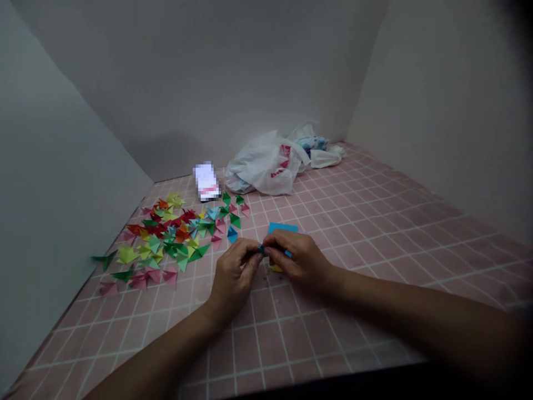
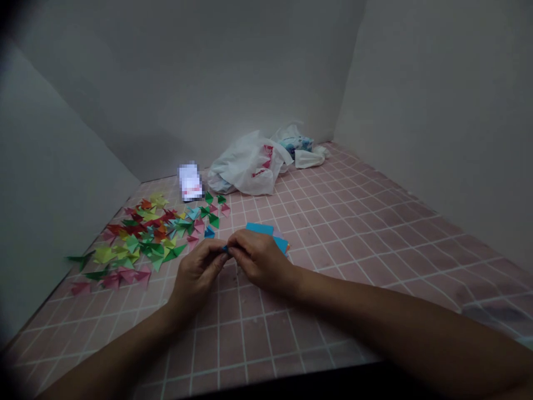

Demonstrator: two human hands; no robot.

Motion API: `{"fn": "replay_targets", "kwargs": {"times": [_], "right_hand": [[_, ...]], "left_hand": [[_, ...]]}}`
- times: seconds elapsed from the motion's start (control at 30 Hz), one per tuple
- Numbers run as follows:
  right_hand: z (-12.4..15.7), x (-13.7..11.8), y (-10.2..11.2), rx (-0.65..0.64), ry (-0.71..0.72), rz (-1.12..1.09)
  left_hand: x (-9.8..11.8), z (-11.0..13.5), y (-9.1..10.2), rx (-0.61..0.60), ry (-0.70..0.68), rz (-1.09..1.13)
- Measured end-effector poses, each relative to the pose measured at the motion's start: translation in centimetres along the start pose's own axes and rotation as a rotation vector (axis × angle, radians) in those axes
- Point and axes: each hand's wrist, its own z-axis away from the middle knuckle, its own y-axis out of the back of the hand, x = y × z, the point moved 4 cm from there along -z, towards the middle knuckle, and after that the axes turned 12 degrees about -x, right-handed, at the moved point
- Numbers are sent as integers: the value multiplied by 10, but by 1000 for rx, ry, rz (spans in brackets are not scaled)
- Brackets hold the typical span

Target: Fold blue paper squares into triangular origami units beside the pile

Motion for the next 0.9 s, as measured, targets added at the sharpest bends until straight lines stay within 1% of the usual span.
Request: {"fn": "replay_targets", "kwargs": {"times": [0.1, 0.23, 0.3, 0.43, 0.6, 0.73, 0.9], "right_hand": [[0, -1, -2, -9, 12, 49], [-2, 1, -4, -19, -26, 37], [-3, 1, -4, -3, -27, 15], [-3, 1, -2, 14, -32, -31], [-2, -1, -2, -10, -57, -71], [-2, -1, -2, 13, -52, -90], [-2, 2, -1, 30, -130, -154]], "left_hand": [[1, -1, 1, 3, -8, -15], [2, -1, 0, -7, -7, -16], [0, 0, -1, -5, 25, 21], [-4, 1, -2, 31, 100, 168], [-3, 1, -3, 33, 83, 189], [-3, 1, -2, 46, 77, 205], [-3, 1, -1, 71, 90, 234]]}}
